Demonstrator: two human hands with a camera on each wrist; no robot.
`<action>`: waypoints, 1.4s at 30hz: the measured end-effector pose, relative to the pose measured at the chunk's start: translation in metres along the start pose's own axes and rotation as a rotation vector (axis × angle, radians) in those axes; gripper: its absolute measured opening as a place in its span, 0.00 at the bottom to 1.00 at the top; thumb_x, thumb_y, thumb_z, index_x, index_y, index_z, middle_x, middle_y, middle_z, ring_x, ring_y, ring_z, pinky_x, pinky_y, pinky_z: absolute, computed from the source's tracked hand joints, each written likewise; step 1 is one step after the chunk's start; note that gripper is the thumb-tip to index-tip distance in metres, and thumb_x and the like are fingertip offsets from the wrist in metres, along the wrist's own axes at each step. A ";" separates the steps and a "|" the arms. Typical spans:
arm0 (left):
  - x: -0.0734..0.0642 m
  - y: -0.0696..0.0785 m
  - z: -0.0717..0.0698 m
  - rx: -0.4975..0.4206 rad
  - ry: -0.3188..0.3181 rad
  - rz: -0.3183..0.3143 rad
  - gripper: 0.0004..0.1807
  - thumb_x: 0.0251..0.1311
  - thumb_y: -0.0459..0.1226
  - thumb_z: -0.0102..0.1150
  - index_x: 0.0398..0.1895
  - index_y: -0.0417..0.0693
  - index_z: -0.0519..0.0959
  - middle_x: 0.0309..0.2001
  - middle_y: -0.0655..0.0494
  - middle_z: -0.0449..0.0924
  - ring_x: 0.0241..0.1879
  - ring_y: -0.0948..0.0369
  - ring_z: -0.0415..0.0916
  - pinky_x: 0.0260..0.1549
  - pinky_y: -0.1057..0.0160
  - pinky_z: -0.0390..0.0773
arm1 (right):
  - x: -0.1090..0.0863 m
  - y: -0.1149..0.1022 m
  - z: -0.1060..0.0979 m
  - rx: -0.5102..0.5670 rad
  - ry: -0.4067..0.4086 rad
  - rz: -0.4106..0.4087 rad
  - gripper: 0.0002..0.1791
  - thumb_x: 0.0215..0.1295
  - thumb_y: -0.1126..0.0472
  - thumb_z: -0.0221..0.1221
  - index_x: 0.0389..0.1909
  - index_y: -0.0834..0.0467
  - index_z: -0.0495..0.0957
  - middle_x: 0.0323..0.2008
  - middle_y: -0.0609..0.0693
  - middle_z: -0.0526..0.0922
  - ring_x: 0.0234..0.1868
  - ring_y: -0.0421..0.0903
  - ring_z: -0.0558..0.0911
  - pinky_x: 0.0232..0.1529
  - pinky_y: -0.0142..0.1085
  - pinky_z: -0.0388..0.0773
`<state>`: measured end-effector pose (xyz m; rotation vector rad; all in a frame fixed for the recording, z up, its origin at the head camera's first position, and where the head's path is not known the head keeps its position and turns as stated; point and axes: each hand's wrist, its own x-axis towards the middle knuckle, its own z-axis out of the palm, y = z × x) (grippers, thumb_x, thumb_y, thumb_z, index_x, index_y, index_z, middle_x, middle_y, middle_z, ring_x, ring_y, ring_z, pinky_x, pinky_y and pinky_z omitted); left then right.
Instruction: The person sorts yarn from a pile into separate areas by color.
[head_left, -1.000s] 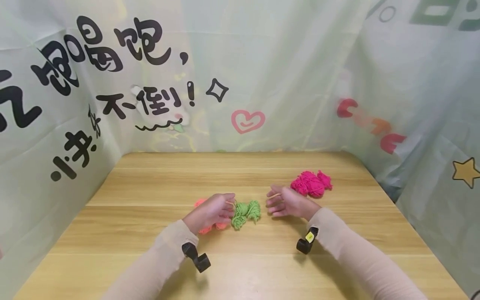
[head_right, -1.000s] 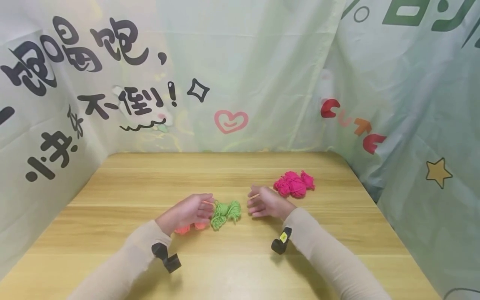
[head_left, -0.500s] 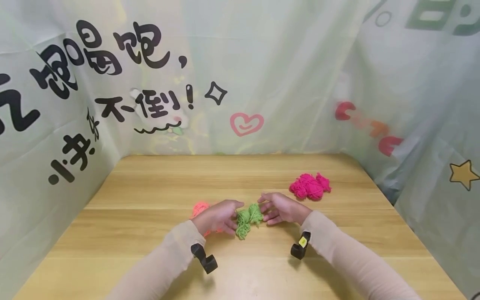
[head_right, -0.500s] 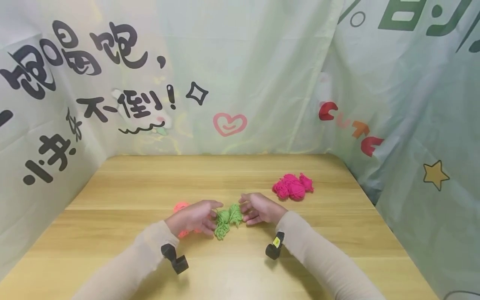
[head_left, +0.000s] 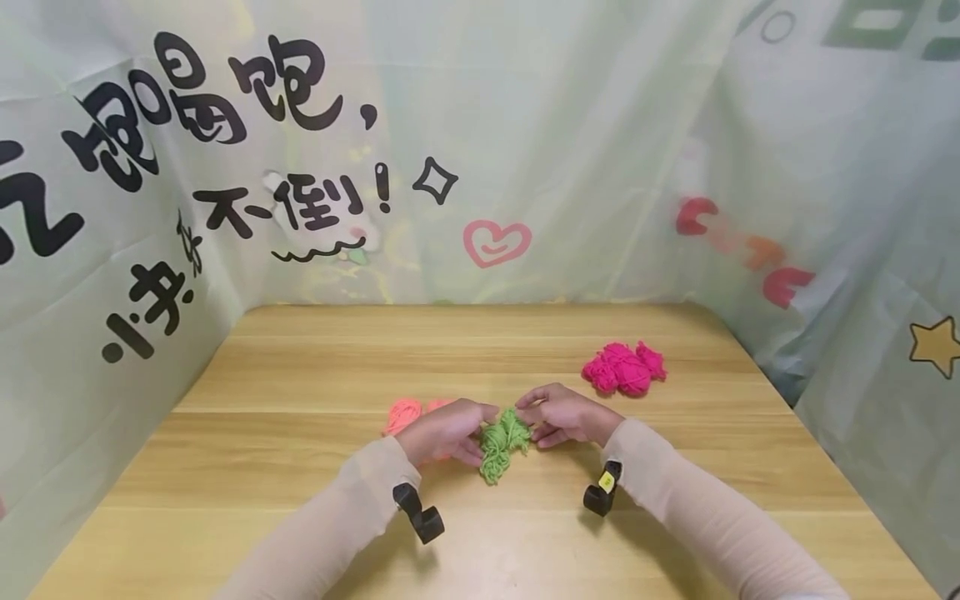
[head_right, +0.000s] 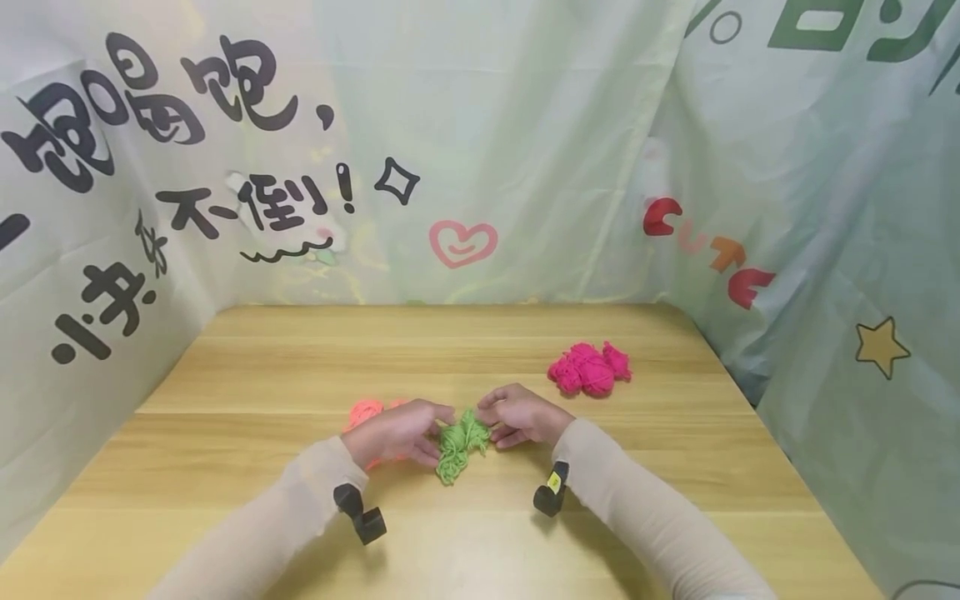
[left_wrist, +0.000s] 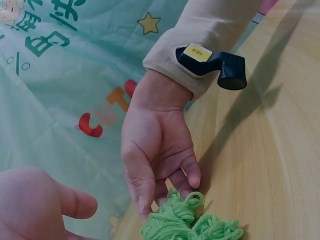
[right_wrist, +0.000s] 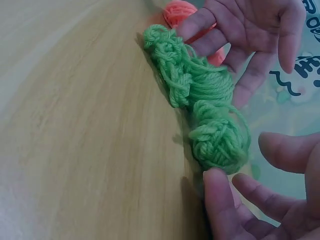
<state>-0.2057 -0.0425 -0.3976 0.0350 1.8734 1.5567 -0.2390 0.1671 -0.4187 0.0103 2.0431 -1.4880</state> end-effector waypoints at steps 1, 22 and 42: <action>0.000 0.000 0.000 0.004 -0.003 0.003 0.22 0.71 0.41 0.44 0.57 0.33 0.71 0.47 0.37 0.71 0.39 0.46 0.76 0.42 0.50 0.82 | 0.000 0.000 0.000 -0.008 0.000 -0.003 0.23 0.66 0.62 0.60 0.59 0.66 0.70 0.32 0.54 0.78 0.26 0.45 0.78 0.30 0.38 0.83; -0.003 -0.004 0.005 0.167 0.023 0.000 0.19 0.70 0.44 0.46 0.40 0.36 0.78 0.35 0.41 0.78 0.32 0.49 0.78 0.33 0.53 0.83 | -0.003 -0.001 -0.001 -0.154 0.025 -0.033 0.21 0.56 0.71 0.64 0.50 0.66 0.69 0.34 0.56 0.74 0.27 0.47 0.76 0.33 0.43 0.83; -0.007 -0.010 0.017 0.507 0.107 0.101 0.16 0.56 0.31 0.67 0.47 0.42 0.74 0.36 0.46 0.73 0.29 0.54 0.77 0.23 0.57 0.83 | -0.005 -0.001 -0.001 -0.156 0.045 -0.076 0.17 0.56 0.70 0.65 0.44 0.65 0.70 0.26 0.52 0.73 0.26 0.45 0.74 0.32 0.40 0.82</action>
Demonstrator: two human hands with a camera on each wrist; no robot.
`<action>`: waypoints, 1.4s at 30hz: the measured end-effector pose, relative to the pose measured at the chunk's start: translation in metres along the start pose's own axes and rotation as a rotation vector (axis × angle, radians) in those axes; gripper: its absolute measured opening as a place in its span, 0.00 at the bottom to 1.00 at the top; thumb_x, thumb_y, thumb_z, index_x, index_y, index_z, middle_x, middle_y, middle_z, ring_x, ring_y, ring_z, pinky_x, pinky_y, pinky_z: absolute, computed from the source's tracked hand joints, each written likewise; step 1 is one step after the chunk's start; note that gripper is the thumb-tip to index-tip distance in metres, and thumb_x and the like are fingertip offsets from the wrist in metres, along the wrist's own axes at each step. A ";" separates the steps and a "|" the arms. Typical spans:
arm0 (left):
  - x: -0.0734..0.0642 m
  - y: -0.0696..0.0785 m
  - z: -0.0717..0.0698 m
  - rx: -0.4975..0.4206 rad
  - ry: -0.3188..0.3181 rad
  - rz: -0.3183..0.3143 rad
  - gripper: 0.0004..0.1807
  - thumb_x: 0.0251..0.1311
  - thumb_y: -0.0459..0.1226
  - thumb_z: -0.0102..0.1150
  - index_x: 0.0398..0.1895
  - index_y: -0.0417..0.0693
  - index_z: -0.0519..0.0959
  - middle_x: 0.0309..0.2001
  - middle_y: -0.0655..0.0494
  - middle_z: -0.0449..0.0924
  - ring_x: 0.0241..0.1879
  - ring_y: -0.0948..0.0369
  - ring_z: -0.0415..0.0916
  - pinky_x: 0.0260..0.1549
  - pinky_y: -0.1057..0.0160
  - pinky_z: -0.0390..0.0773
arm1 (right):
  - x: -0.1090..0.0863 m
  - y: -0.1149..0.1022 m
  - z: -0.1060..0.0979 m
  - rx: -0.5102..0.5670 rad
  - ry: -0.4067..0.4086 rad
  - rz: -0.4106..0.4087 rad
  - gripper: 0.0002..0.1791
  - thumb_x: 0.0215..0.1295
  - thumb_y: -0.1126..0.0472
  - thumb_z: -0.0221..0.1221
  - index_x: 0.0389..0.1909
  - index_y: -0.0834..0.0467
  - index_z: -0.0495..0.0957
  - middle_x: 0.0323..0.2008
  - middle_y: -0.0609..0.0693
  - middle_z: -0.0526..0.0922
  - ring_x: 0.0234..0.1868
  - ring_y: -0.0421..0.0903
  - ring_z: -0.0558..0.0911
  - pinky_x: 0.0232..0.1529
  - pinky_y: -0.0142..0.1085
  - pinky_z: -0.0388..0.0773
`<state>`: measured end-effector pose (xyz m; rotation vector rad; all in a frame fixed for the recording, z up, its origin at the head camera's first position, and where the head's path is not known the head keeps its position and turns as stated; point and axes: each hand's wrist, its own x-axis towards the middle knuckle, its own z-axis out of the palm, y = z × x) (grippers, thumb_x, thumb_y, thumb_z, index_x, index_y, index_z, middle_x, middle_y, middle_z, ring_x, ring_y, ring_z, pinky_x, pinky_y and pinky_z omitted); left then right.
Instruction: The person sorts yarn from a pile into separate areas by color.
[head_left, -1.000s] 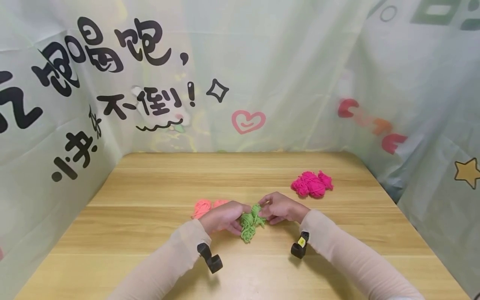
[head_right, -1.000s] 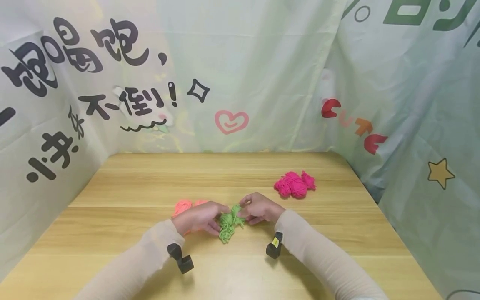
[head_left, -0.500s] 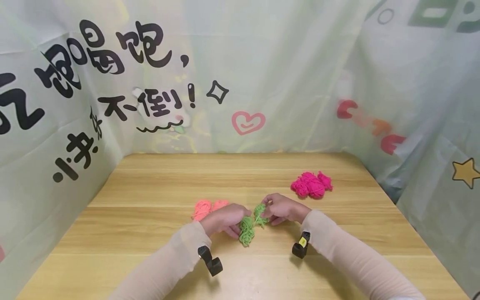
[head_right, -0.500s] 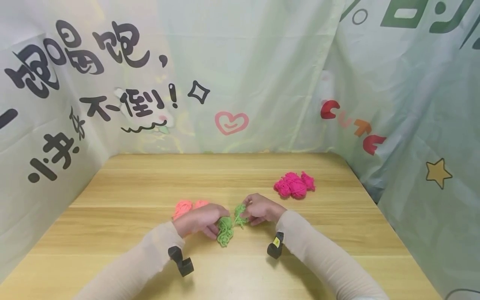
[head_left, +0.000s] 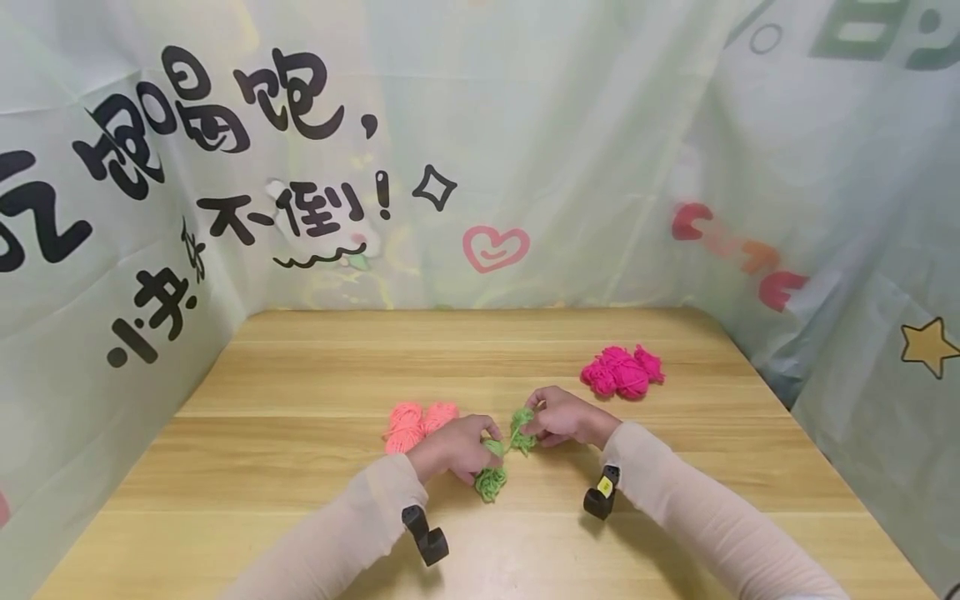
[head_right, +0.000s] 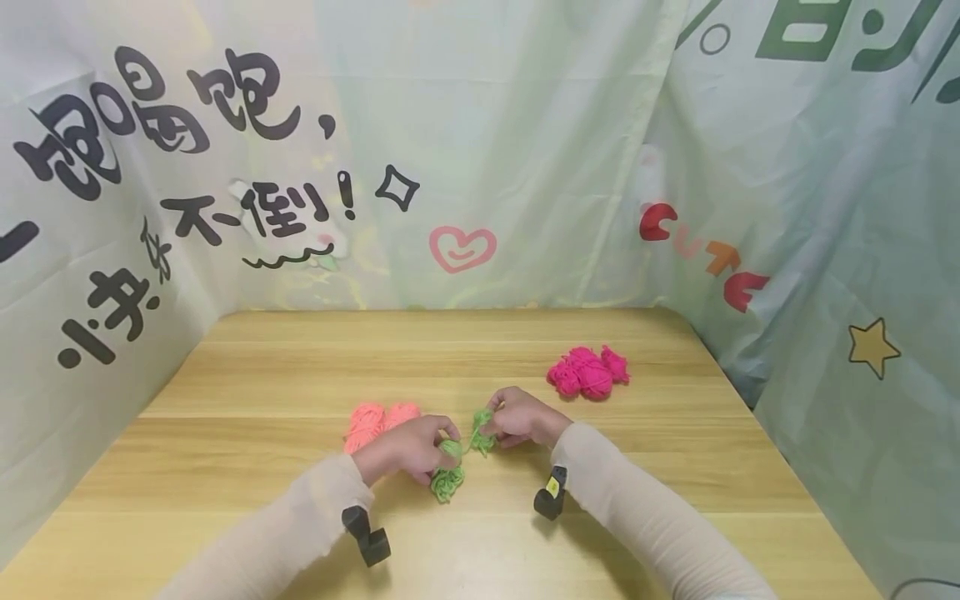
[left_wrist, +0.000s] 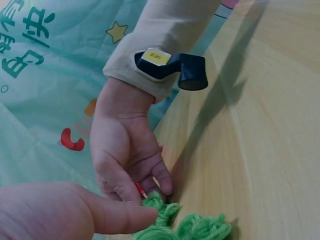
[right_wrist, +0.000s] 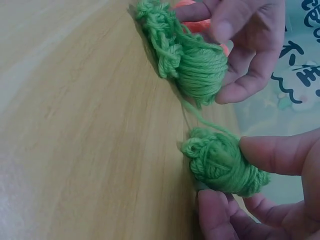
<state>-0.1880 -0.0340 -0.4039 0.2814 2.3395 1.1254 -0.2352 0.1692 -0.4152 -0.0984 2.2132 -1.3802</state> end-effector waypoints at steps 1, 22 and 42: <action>0.000 0.000 0.001 0.009 0.009 0.000 0.17 0.55 0.31 0.68 0.46 0.43 0.74 0.36 0.46 0.73 0.29 0.54 0.77 0.23 0.58 0.83 | 0.000 0.000 0.000 0.003 0.000 -0.001 0.17 0.56 0.69 0.65 0.44 0.65 0.70 0.26 0.52 0.73 0.26 0.45 0.74 0.32 0.40 0.82; 0.000 -0.010 0.005 0.255 0.137 0.104 0.15 0.51 0.30 0.67 0.43 0.40 0.76 0.28 0.54 0.74 0.24 0.61 0.72 0.20 0.65 0.75 | 0.004 0.003 0.001 0.136 -0.013 0.014 0.18 0.63 0.69 0.61 0.51 0.66 0.67 0.29 0.54 0.74 0.29 0.46 0.76 0.37 0.41 0.83; -0.005 -0.007 -0.001 -0.177 0.033 0.036 0.17 0.54 0.25 0.64 0.48 0.39 0.75 0.35 0.45 0.75 0.29 0.54 0.79 0.26 0.58 0.84 | 0.008 -0.005 -0.006 0.185 -0.018 0.018 0.23 0.64 0.69 0.58 0.56 0.68 0.62 0.37 0.59 0.76 0.34 0.51 0.80 0.40 0.44 0.83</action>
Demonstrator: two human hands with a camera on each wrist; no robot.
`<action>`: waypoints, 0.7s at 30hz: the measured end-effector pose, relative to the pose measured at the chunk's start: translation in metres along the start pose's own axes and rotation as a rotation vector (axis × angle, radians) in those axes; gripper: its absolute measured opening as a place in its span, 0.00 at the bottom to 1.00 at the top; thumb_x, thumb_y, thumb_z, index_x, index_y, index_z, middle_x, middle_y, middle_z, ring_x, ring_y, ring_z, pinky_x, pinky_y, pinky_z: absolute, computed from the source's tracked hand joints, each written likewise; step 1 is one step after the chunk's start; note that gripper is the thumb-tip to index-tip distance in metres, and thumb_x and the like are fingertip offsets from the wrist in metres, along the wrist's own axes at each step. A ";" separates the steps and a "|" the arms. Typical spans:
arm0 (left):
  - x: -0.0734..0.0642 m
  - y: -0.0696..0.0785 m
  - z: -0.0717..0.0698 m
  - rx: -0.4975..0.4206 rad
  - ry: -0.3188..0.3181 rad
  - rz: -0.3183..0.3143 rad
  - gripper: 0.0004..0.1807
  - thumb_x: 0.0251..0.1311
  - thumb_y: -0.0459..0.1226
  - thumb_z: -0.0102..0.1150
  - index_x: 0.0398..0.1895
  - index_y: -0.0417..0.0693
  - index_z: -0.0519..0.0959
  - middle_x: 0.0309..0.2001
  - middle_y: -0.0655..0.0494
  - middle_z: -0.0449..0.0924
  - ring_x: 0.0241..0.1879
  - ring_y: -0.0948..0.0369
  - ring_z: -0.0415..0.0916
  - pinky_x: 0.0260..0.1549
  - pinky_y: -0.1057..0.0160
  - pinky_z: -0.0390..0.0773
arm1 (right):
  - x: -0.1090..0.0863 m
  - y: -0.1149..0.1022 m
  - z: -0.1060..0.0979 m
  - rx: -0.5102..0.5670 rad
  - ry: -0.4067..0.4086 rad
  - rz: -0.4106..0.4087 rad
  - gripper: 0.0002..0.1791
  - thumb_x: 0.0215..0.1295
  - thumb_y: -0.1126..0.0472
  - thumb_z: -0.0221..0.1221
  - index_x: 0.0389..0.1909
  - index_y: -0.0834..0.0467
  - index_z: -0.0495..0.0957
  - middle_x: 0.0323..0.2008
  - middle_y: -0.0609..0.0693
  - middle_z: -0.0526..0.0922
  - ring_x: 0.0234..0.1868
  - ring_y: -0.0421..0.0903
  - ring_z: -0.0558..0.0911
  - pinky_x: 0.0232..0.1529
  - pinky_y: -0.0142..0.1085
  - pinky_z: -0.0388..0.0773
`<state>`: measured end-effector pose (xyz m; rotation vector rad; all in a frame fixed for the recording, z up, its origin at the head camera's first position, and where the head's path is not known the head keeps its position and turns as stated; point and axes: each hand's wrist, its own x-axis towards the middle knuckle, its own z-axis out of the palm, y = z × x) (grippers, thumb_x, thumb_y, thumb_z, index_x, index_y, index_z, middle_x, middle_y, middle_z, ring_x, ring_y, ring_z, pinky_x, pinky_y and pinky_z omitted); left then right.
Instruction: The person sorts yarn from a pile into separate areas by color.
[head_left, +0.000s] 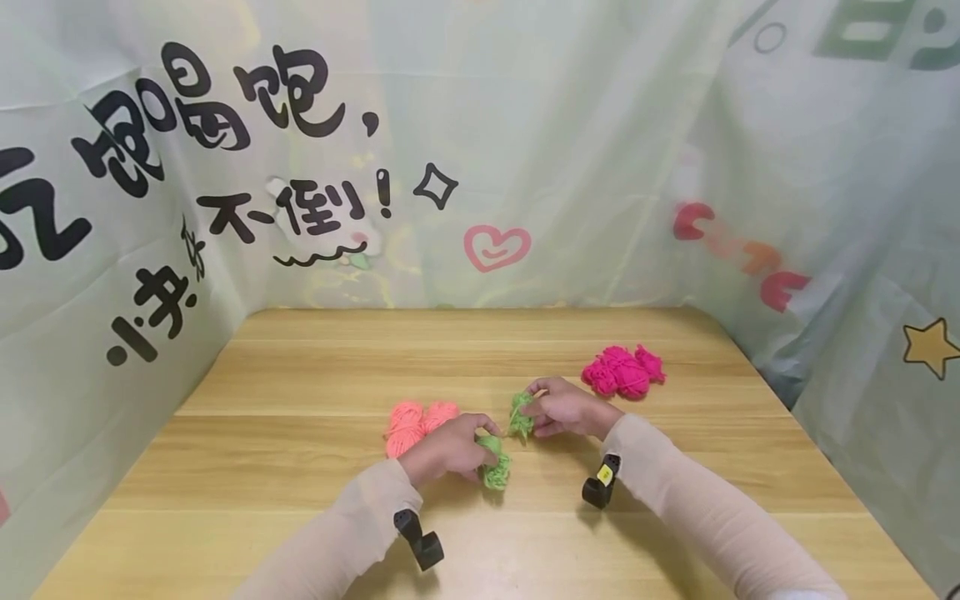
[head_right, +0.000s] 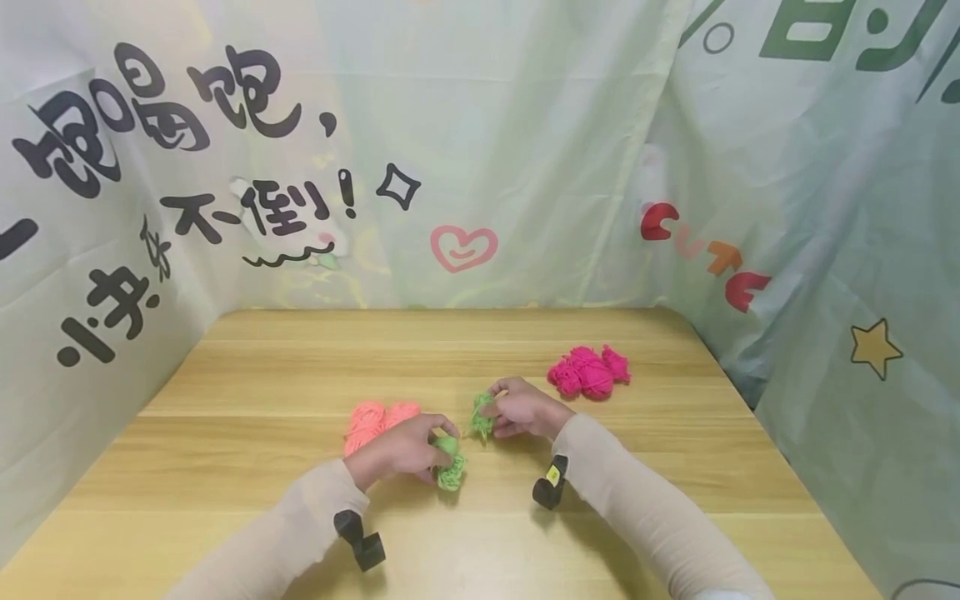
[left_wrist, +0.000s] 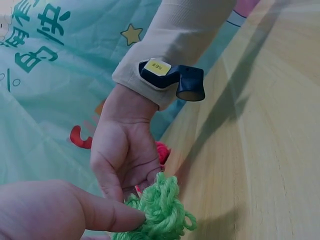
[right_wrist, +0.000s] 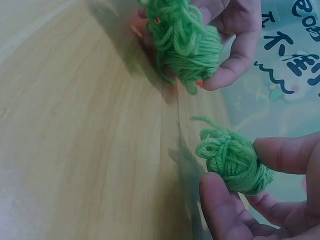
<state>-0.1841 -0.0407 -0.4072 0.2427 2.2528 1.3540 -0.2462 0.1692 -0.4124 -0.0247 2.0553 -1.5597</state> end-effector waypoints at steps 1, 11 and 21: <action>0.000 0.000 0.000 -0.012 -0.002 -0.003 0.17 0.54 0.25 0.63 0.48 0.39 0.75 0.36 0.45 0.74 0.30 0.54 0.79 0.27 0.58 0.84 | 0.001 0.000 0.000 -0.001 0.000 -0.001 0.23 0.64 0.69 0.58 0.57 0.68 0.62 0.38 0.59 0.76 0.34 0.51 0.80 0.40 0.44 0.83; 0.000 0.000 -0.002 -0.018 -0.023 -0.005 0.18 0.54 0.25 0.63 0.49 0.38 0.75 0.38 0.45 0.74 0.32 0.53 0.79 0.28 0.57 0.84 | 0.004 -0.007 -0.003 0.002 -0.007 -0.004 0.22 0.66 0.69 0.57 0.57 0.67 0.61 0.38 0.58 0.76 0.33 0.49 0.80 0.38 0.42 0.83; 0.001 -0.001 0.000 0.016 -0.048 -0.008 0.17 0.55 0.27 0.65 0.48 0.42 0.75 0.38 0.46 0.74 0.31 0.54 0.78 0.28 0.59 0.84 | 0.010 -0.012 -0.003 0.014 -0.001 -0.008 0.23 0.67 0.68 0.56 0.59 0.68 0.60 0.41 0.59 0.77 0.35 0.49 0.80 0.40 0.41 0.83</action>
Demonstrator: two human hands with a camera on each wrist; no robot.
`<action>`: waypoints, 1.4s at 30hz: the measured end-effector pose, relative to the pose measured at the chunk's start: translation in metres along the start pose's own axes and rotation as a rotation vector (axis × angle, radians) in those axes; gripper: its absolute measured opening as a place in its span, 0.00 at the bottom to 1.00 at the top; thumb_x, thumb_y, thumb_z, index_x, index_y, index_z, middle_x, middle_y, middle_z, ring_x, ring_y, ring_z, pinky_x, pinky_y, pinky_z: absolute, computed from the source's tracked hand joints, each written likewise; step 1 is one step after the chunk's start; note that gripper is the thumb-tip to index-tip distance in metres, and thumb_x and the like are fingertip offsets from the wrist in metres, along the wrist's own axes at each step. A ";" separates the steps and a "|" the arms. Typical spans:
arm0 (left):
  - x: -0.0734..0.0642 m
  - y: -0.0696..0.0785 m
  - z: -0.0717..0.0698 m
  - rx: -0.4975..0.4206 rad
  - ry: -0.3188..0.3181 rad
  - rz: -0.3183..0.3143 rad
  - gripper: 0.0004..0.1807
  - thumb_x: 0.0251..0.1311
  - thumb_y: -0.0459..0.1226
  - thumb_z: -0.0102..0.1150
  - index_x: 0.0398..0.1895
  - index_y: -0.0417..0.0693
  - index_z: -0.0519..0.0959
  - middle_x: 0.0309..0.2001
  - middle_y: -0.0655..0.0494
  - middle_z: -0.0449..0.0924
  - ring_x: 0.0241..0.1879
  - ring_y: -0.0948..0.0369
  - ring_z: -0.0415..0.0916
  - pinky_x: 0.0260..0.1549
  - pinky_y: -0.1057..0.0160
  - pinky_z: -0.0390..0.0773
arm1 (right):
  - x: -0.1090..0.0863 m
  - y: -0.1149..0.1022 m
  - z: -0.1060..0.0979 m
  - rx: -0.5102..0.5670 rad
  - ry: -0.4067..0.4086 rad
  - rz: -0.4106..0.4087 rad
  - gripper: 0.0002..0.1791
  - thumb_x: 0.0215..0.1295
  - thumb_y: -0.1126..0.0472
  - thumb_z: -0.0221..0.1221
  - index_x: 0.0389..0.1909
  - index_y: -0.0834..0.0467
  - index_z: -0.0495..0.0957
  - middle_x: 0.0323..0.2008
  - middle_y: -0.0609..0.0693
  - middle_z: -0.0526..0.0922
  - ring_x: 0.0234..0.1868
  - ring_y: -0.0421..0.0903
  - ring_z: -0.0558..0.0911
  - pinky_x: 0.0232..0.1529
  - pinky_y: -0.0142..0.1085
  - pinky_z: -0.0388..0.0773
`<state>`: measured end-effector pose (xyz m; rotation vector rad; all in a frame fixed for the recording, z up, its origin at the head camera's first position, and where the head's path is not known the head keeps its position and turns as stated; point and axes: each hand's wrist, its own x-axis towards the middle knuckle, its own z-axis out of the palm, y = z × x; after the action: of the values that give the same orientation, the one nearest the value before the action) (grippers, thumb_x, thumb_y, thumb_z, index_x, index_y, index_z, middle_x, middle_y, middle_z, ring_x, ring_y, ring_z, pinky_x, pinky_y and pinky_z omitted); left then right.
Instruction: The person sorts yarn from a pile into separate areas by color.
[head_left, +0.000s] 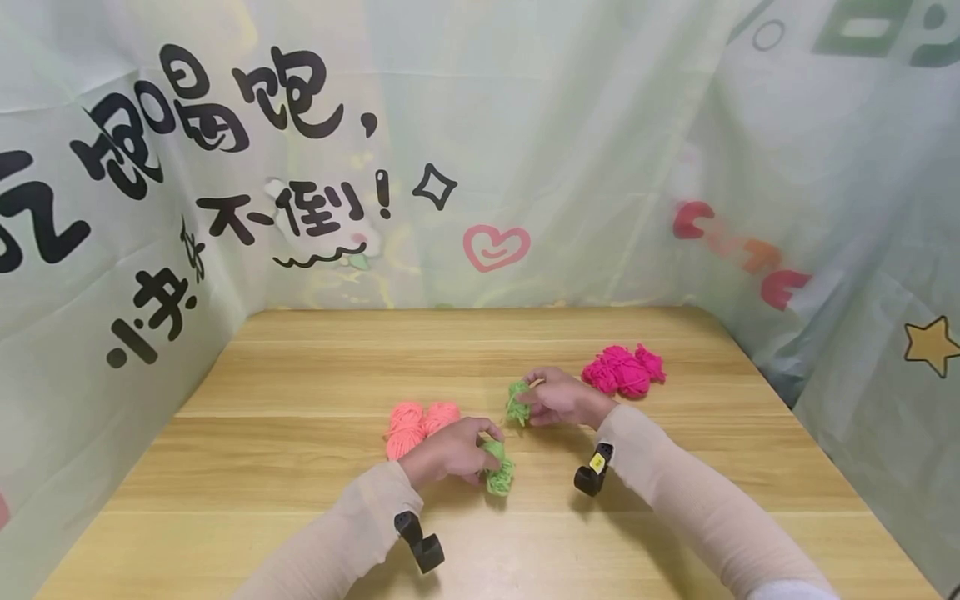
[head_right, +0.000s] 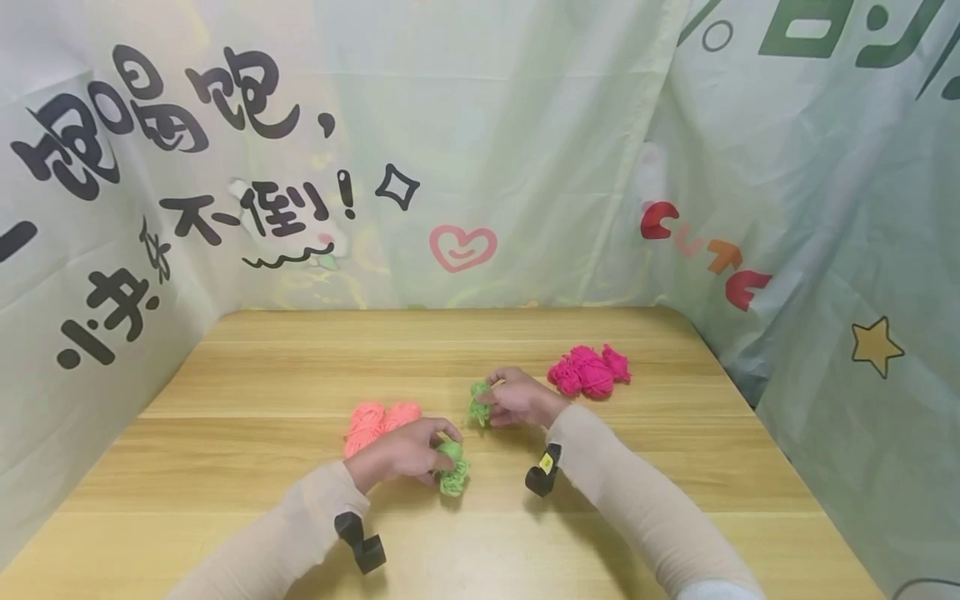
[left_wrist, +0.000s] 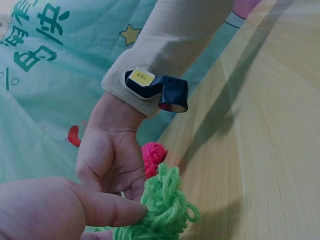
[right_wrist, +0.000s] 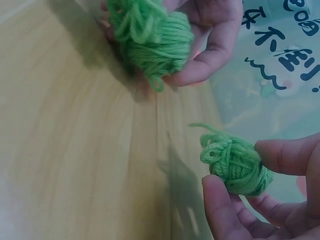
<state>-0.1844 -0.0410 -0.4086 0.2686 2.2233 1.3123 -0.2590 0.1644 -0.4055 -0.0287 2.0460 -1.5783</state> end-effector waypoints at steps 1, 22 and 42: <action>0.000 0.000 0.000 -0.002 -0.003 0.000 0.17 0.55 0.28 0.65 0.48 0.42 0.75 0.38 0.46 0.74 0.30 0.54 0.78 0.28 0.59 0.84 | 0.001 -0.001 0.000 0.003 0.004 0.002 0.23 0.67 0.68 0.56 0.59 0.68 0.60 0.41 0.59 0.77 0.35 0.49 0.80 0.39 0.40 0.83; 0.002 -0.005 0.002 -0.103 -0.085 0.035 0.18 0.57 0.27 0.64 0.50 0.40 0.75 0.40 0.44 0.73 0.32 0.53 0.79 0.29 0.57 0.84 | 0.020 -0.011 -0.011 -0.027 0.058 -0.014 0.26 0.68 0.65 0.57 0.62 0.68 0.60 0.43 0.59 0.76 0.36 0.49 0.80 0.40 0.42 0.83; 0.007 -0.002 -0.007 -0.219 -0.122 0.082 0.19 0.60 0.29 0.64 0.53 0.40 0.71 0.43 0.42 0.72 0.31 0.50 0.80 0.32 0.55 0.84 | 0.042 -0.009 -0.016 -0.050 0.077 -0.035 0.27 0.68 0.65 0.58 0.63 0.68 0.61 0.45 0.60 0.75 0.39 0.49 0.80 0.45 0.41 0.82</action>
<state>-0.1942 -0.0445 -0.4101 0.3507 1.9669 1.5276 -0.3041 0.1621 -0.4117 -0.0224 2.1553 -1.5713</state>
